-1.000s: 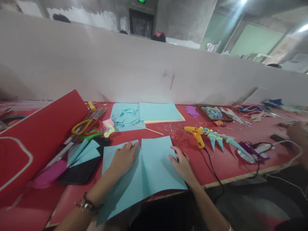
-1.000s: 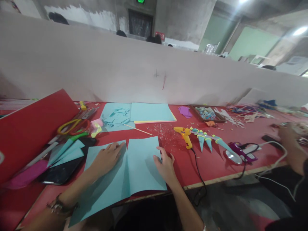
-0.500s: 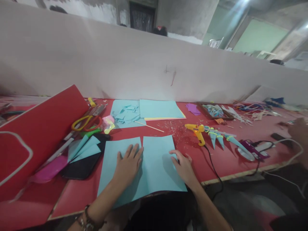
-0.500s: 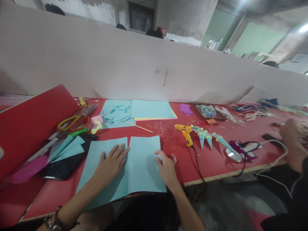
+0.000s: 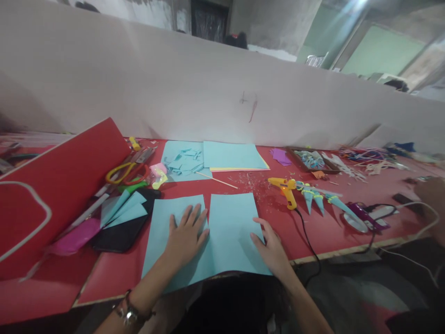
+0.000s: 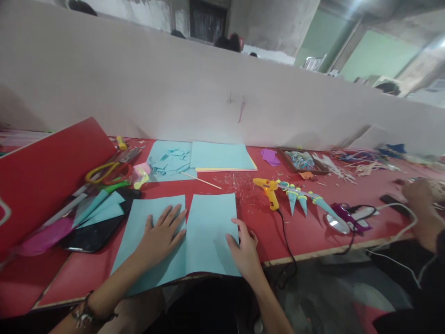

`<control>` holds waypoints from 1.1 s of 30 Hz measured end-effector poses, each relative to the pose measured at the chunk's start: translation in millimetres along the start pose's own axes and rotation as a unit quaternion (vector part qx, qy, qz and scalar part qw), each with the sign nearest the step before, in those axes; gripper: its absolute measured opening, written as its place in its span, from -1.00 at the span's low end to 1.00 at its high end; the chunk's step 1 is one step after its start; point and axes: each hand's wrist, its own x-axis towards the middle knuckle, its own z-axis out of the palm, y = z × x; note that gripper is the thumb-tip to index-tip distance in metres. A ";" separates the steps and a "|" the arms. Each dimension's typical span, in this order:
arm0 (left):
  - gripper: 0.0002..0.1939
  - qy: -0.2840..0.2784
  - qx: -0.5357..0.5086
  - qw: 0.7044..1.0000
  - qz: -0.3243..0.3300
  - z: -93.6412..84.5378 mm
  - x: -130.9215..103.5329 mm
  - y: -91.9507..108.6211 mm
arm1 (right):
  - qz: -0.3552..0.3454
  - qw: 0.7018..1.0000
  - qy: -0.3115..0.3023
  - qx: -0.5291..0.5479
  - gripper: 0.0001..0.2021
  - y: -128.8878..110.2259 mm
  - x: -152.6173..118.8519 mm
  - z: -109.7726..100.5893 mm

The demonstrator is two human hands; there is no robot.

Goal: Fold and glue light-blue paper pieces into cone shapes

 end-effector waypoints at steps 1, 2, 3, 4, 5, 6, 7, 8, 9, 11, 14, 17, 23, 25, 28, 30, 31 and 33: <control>-0.48 0.003 0.000 1.000 0.000 0.1 0.1 0.1 | 0.009 1.000 -0.010 -0.002 -0.66 -0.2 -1.4 -0.9; -0.48 0.007 0.001 1.000 0.000 0.4 0.2 0.1 | 0.018 1.000 -0.022 -0.005 -0.67 -0.9 -2.2 -1.9; -0.48 0.010 0.001 1.000 0.001 0.7 0.3 0.1 | 0.026 0.999 -0.032 -0.010 -0.67 -2.2 -2.6 -3.0; -0.49 0.013 0.002 1.000 0.002 1.2 0.4 0.1 | 0.031 0.999 -0.037 -0.015 -0.67 -3.8 -2.7 -4.0; -0.49 0.016 0.002 1.000 0.002 1.7 0.4 0.0 | 0.033 0.998 -0.040 -0.020 -0.66 -5.5 -2.7 -4.8; -0.49 0.018 0.001 1.000 0.003 2.3 0.3 -0.2 | 0.035 0.998 -0.043 -0.024 -0.65 -7.0 -2.7 -5.4; -0.49 0.019 0.000 1.000 0.004 3.0 0.3 -0.3 | 0.035 0.998 -0.046 -0.027 -0.63 -8.2 -2.8 -5.8; -0.49 0.021 -0.001 1.000 0.004 3.7 0.2 -0.5 | 0.034 0.998 -0.048 -0.029 -0.62 -8.9 -3.0 -6.1; -0.49 0.023 -0.001 1.000 0.005 4.5 0.1 -0.8 | 0.033 0.998 -0.051 -0.031 -0.61 -9.1 -3.3 -6.3; -0.49 0.027 -0.002 1.000 0.007 5.9 0.0 -1.3 | 0.030 0.997 -0.055 -0.037 -0.60 -8.0 -4.2 -6.8; -0.48 0.029 -0.006 1.000 0.007 7.0 -0.2 -1.9 | 0.028 0.997 -0.058 -0.045 -0.60 -4.6 -5.3 -8.1; -0.47 0.027 -0.014 1.000 0.008 6.2 -0.3 -1.7 | 0.029 0.997 -0.055 -0.051 -0.61 -2.0 -5.8 -9.5; -0.43 0.021 -0.027 0.999 0.012 4.4 0.0 -1.6 | 0.027 0.997 -0.046 -0.057 -0.63 0.2 -7.7 -11.9; -0.42 0.023 -0.025 0.999 0.011 5.1 0.3 -1.9 | 0.029 0.997 -0.042 -0.057 -0.65 1.8 -8.7 -12.7; -0.43 0.026 -0.023 0.999 0.011 6.3 0.8 -2.1 | 0.025 0.998 -0.024 -0.048 -0.66 6.3 -10.0 -13.9; -0.43 0.028 -0.024 0.999 0.014 6.3 0.9 -2.0 | 0.019 0.999 -0.014 -0.045 -0.67 9.9 -10.5 -14.6; -0.43 0.028 -0.025 0.999 0.014 6.0 0.8 -1.9 | 0.016 0.999 -0.010 -0.045 -0.67 11.6 -10.8 -15.2; -0.43 0.026 -0.026 0.999 0.015 4.9 0.7 -1.6 | 0.012 0.999 -0.002 -0.047 -0.67 14.4 -11.3 -16.6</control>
